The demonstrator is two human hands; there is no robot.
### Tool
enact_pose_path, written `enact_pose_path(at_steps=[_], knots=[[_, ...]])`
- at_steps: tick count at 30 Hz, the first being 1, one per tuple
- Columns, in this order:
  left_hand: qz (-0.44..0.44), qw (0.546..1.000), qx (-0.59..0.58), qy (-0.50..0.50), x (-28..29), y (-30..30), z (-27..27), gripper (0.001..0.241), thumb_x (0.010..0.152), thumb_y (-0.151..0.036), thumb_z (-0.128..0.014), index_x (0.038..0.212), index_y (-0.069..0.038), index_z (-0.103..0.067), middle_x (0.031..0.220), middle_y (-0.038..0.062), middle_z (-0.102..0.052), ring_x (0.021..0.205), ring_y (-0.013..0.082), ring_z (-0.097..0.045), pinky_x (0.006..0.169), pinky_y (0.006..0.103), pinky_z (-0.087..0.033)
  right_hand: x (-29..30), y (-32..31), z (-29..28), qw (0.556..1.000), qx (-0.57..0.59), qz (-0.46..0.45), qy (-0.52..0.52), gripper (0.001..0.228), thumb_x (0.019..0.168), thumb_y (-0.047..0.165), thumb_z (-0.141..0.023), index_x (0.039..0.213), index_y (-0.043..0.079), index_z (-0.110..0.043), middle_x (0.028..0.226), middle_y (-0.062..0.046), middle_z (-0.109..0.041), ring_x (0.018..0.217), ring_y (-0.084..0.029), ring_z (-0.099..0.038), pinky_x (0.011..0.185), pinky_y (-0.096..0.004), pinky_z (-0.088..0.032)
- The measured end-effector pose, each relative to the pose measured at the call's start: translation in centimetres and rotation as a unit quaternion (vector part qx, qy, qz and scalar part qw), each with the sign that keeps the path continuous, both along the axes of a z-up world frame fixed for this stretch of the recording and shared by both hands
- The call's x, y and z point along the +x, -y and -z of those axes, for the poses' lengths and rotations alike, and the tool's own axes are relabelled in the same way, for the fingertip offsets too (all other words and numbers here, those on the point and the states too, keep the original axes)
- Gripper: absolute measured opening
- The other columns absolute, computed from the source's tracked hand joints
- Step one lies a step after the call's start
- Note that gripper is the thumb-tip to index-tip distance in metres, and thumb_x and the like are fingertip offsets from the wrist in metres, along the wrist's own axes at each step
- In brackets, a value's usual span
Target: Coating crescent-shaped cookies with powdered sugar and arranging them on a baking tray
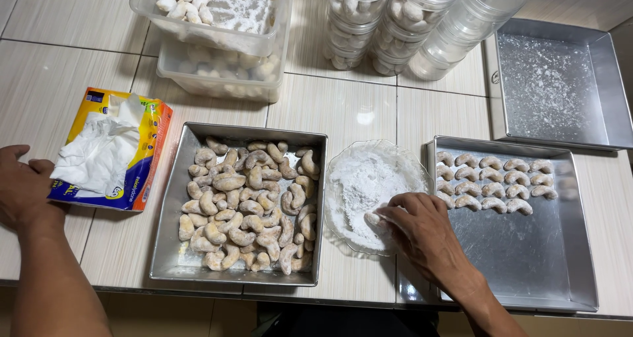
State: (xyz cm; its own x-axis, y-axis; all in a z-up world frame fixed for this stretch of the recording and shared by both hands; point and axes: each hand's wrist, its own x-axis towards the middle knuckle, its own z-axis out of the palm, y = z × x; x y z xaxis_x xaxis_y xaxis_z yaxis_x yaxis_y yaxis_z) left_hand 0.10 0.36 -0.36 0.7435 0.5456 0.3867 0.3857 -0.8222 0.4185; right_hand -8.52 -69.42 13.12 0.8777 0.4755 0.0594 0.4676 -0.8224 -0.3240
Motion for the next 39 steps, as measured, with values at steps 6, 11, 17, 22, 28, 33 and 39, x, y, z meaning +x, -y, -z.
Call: enact_pose_path(at_steps=[6, 11, 17, 22, 28, 33, 39], knots=[[-0.003, 0.999, 0.033, -0.011, 0.0, -0.6, 0.4, 0.037, 0.101, -0.005, -0.059, 0.136, -0.006, -0.071, 0.094, 0.010, -0.065, 0.073, 0.0306, -0.067, 0.057, 0.0469, -0.053, 0.5, -0.6, -1.2, 0.998, 0.010, -0.057, -0.016, 0.032, 0.090, 0.010, -0.064, 0.120, 0.022, -0.070, 0.111, 0.000, -0.069, 0.099, -0.022, -0.060, 0.088, -0.039, -0.035], [0.003, 1.000, 0.026, -0.004, -0.3, 0.1, -0.1, 0.036, 0.102, -0.004, -0.058, 0.136, -0.005, -0.070, 0.092, 0.009, -0.064, 0.073, 0.0281, -0.065, 0.058, 0.0448, -0.053, 0.6, -0.5, -1.0, 0.997, 0.017, -0.075, -0.021, 0.032, 0.089, 0.017, -0.069, 0.120, 0.022, -0.070, 0.110, 0.004, -0.070, 0.099, -0.019, -0.060, 0.088, -0.039, -0.034], [-0.002, 1.000, 0.009, -0.008, -0.4, 0.7, -0.8, 0.034, 0.103, -0.005, -0.060, 0.135, -0.005, -0.070, 0.096, 0.010, -0.064, 0.074, 0.0280, -0.065, 0.056, 0.0457, -0.052, 0.4, -0.6, -1.4, 0.994, 0.067, -0.071, -0.043, 0.034, 0.092, 0.012, -0.064, 0.124, 0.021, -0.070, 0.105, 0.003, -0.072, 0.094, -0.017, -0.061, 0.087, -0.036, -0.034], [-0.009, 1.000, -0.005, -0.011, -0.3, 0.4, -0.5, 0.033, 0.103, -0.005, -0.060, 0.135, -0.008, -0.069, 0.095, 0.008, -0.063, 0.074, 0.0267, -0.065, 0.057, 0.0447, -0.051, 0.2, -0.1, -0.5, 0.998, 0.023, -0.045, -0.033, 0.048, 0.089, 0.004, -0.056, 0.133, 0.020, -0.065, 0.115, -0.001, -0.070, 0.105, -0.021, -0.060, 0.091, -0.040, -0.034], [-0.003, 1.000, -0.002, -0.008, -0.3, 0.2, -0.3, 0.035, 0.103, -0.003, -0.060, 0.137, -0.005, -0.070, 0.092, 0.009, -0.062, 0.072, 0.0271, -0.063, 0.059, 0.0435, -0.052, 0.2, -0.1, 0.6, 0.998, -0.023, -0.033, 0.054, 0.035, 0.089, 0.012, -0.070, 0.124, 0.019, -0.069, 0.108, 0.000, -0.072, 0.095, -0.022, -0.062, 0.085, -0.040, -0.038], [-0.001, 1.000, -0.016, -0.012, -0.3, 0.4, -0.6, 0.035, 0.105, -0.003, -0.056, 0.138, -0.005, -0.068, 0.092, 0.009, -0.059, 0.073, 0.0283, -0.063, 0.062, 0.0459, -0.052, 0.1, -0.4, -0.1, 0.999, -0.007, -0.014, 0.044, 0.029, 0.090, 0.018, -0.071, 0.118, 0.019, -0.071, 0.108, 0.001, -0.072, 0.098, -0.021, -0.062, 0.087, -0.041, -0.035], [0.011, 1.000, 0.017, -0.004, -0.2, 0.0, -0.1, 0.035, 0.105, -0.003, -0.059, 0.138, -0.002, -0.070, 0.095, 0.012, -0.064, 0.072, 0.0276, -0.064, 0.056, 0.0422, -0.052, 0.0, -0.4, 0.3, 0.998, -0.011, 0.004, 0.057, 0.032, 0.090, 0.025, -0.071, 0.121, 0.020, -0.070, 0.112, 0.001, -0.071, 0.102, -0.022, -0.062, 0.092, -0.043, -0.036]])
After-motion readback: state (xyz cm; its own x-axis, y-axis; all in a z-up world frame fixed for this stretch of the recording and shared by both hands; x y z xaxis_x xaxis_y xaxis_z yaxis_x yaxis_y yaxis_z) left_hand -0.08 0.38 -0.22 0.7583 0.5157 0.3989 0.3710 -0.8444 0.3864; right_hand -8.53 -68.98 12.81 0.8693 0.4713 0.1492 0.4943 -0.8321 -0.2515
